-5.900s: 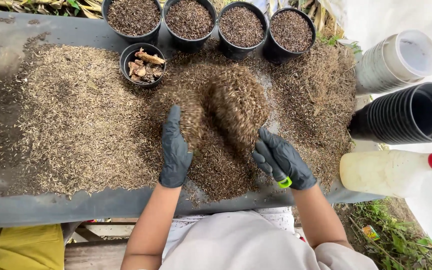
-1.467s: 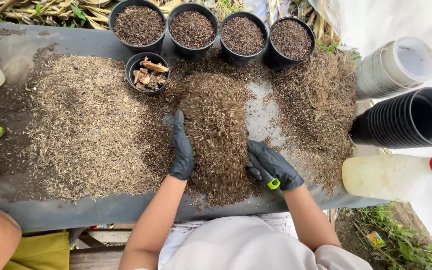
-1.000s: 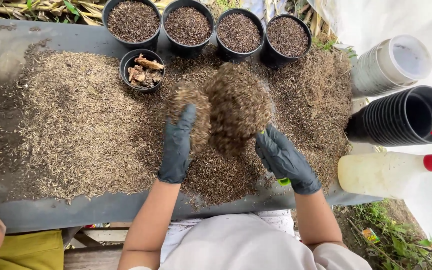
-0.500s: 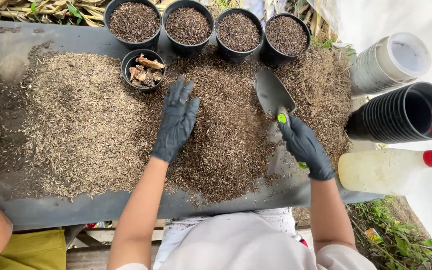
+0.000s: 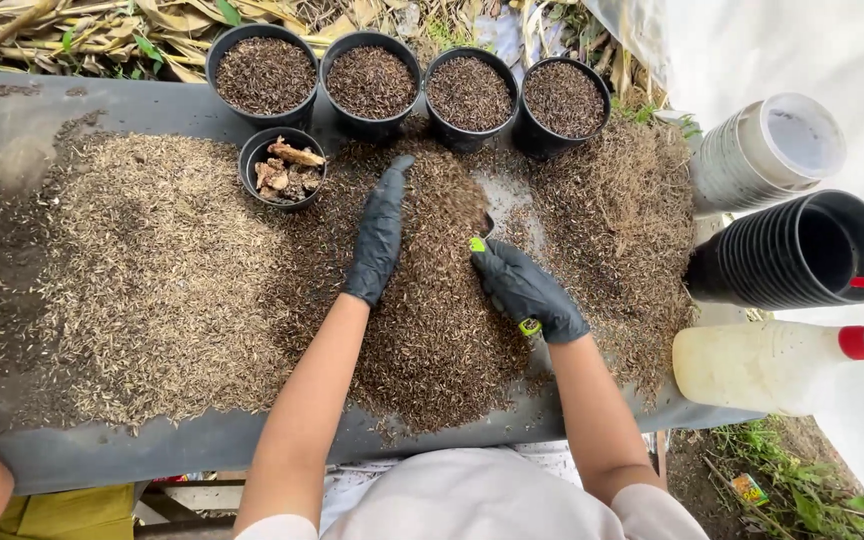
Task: Mixing soil and preparing ginger rhizomes for potting on a work table.
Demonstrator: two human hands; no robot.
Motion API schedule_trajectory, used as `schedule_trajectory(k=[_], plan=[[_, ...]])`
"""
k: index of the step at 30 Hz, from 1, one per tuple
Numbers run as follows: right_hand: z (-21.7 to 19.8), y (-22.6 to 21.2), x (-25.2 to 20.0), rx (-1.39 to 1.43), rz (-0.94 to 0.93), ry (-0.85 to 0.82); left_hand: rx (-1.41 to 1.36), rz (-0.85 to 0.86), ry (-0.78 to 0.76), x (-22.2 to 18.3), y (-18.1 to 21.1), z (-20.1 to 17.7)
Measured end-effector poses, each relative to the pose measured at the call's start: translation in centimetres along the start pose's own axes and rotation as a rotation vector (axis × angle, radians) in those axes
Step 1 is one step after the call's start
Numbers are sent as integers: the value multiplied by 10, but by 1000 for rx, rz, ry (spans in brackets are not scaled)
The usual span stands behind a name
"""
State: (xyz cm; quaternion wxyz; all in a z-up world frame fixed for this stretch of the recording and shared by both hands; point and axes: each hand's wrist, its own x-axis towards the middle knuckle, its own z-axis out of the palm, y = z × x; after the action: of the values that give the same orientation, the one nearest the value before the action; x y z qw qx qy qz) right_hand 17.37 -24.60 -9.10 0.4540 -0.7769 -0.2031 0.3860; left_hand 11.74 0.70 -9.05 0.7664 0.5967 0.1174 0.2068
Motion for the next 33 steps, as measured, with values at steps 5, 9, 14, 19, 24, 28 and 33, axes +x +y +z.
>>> schedule_trajectory(k=[5,9,14,19,24,28,33], plan=[[-39,62,28,1072,57,-480,-7,-111,44,-27,17,-32],[-13,-44,-50,621,-9,18,-88,-132,33,-50,95,-5],[-6,-78,-90,249,-225,74,-72,-104,16,-74,130,7],[7,-50,-99,-503,-194,321,224,13,1,-96,118,5],[-2,-48,-139,-879,-125,524,512,139,-24,-123,90,-3],[-2,-66,-166,-502,183,354,745,80,92,-164,44,-23],[28,-74,-169,-268,131,227,837,-40,177,-165,-54,-44]])
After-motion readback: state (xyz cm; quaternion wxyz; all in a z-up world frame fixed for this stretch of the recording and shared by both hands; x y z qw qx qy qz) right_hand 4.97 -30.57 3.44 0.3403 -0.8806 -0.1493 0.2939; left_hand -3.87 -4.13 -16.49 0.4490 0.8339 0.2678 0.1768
